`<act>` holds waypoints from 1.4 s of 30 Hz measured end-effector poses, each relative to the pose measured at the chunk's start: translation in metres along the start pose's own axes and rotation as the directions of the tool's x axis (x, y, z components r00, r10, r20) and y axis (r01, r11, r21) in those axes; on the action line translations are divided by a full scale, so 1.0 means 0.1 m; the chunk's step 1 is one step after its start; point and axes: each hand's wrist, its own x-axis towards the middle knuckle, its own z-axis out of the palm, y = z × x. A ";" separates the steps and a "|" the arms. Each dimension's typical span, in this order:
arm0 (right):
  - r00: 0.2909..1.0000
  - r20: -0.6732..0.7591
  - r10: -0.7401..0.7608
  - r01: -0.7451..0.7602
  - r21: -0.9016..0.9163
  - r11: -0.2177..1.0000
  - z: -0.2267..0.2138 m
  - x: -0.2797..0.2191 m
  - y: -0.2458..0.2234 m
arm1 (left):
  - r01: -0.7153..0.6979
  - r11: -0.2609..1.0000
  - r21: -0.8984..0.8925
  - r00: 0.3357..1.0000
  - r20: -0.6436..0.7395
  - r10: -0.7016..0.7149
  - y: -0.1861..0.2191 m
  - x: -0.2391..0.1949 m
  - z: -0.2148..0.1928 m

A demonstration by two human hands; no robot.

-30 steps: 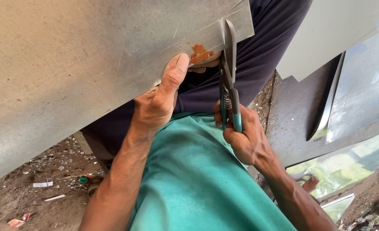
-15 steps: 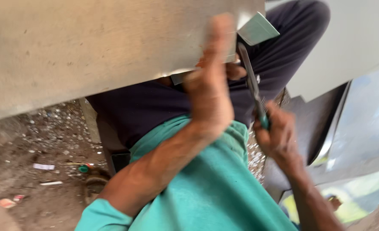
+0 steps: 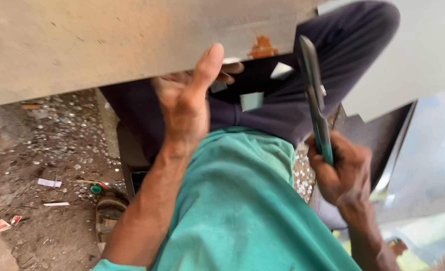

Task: The person sits cross-legged on the ground and uses tin snips to cut a large sheet of metal. They repeatedly trim the edges of the sheet, creating small rectangular notches and removing strips of metal.

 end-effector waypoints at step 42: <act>0.947 0.297 0.121 -0.135 0.029 0.990 0.32 0.20 -0.11 | -0.246 0.912 0.328 0.840 -0.398 0.369 0.69 -0.31 -1.10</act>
